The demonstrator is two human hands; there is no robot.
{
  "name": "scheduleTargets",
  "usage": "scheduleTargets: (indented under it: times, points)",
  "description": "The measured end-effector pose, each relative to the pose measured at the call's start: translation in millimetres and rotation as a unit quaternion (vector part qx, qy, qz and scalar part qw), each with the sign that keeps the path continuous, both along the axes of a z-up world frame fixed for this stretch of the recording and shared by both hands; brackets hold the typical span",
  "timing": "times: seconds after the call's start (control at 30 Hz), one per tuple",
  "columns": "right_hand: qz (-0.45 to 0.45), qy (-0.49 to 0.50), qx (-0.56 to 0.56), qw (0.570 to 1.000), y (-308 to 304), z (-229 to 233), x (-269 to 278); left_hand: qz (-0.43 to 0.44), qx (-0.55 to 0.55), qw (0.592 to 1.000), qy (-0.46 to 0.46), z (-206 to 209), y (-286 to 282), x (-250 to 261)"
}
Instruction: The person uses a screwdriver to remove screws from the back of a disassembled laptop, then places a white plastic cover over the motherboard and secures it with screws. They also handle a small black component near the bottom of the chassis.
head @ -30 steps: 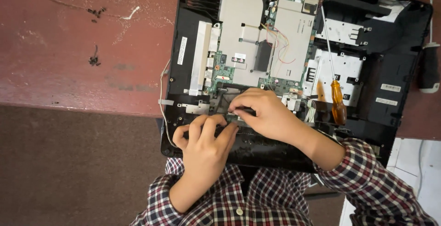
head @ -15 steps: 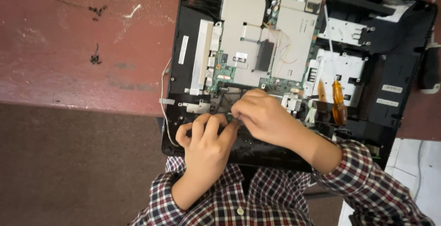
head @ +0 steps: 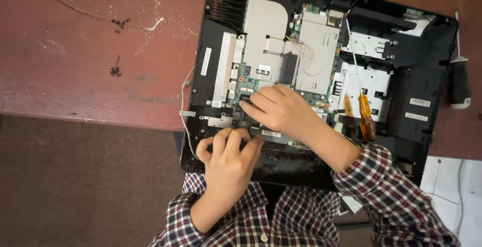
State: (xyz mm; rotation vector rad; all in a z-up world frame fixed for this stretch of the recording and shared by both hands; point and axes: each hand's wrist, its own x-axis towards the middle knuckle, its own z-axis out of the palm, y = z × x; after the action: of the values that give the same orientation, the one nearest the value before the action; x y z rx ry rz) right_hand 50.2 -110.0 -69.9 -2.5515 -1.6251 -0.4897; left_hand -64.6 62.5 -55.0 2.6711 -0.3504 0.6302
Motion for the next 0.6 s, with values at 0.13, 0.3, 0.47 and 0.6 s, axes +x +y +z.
scheduleTargets:
  times: [0.13, 0.3, 0.47, 0.6]
  points:
    - [0.058, -0.045, 0.013, 0.997, 5, 5, 5, 0.008, 0.001, 1.0, 0.001, 0, 0, 0]
    - [0.127, -0.061, 0.014, 0.99, 10, 11, 7, 0.02, -0.01, 1.0, -0.01, 3, 0, 3]
    - [0.14, -0.051, 0.063, 0.987, 7, 15, 7, 0.016, -0.005, 1.0, 0.001, 4, 2, 4]
    - [0.122, -0.066, 0.066, 0.988, 11, 18, 7, 0.02, -0.011, 1.0, 0.002, 1, 2, 3]
